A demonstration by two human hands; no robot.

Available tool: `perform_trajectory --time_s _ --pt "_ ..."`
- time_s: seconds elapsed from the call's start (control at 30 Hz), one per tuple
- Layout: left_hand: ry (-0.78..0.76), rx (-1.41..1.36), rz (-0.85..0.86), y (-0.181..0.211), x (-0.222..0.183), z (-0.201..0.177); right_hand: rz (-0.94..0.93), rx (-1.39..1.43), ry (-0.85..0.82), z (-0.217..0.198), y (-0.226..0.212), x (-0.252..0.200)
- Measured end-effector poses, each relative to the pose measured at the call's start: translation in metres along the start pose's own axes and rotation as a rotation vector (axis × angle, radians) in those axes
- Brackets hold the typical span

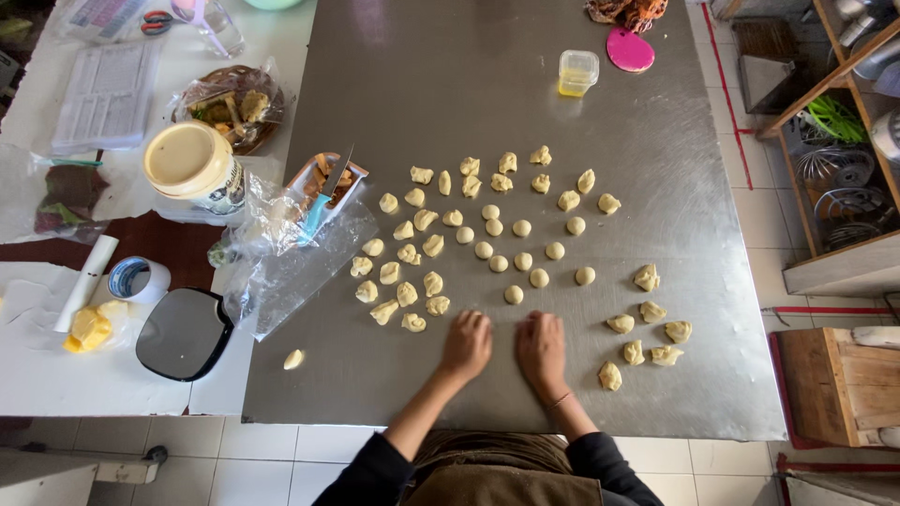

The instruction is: The person rolls small pieces of dough into balls and then lines them up in a row on a metal table.

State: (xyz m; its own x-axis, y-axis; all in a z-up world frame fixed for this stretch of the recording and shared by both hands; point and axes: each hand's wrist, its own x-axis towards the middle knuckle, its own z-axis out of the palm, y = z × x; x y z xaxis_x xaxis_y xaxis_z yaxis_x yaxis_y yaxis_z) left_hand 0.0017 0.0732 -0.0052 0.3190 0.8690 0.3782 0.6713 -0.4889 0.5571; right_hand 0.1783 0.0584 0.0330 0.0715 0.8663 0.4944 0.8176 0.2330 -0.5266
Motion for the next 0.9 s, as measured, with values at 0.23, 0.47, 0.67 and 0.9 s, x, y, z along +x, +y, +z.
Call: perform_trajectory --time_s 0.23,0.47,0.67,0.9 --pt "-0.159 -0.028 -0.015 0.005 -0.06 -0.041 -0.103 -0.03 -0.19 -0.058 0.016 -0.055" --pt "0.126 -0.021 0.084 0.021 0.005 -0.006 -0.08 -0.001 -0.092 -0.012 -0.012 -0.012" --pt "-0.182 -0.119 -0.062 -0.004 -0.068 -0.032 0.002 0.033 -0.204 -0.064 0.008 -0.059" --pt "0.144 -0.089 -0.023 0.008 0.017 -0.006 0.075 -0.007 0.02 -0.009 -0.01 0.014"
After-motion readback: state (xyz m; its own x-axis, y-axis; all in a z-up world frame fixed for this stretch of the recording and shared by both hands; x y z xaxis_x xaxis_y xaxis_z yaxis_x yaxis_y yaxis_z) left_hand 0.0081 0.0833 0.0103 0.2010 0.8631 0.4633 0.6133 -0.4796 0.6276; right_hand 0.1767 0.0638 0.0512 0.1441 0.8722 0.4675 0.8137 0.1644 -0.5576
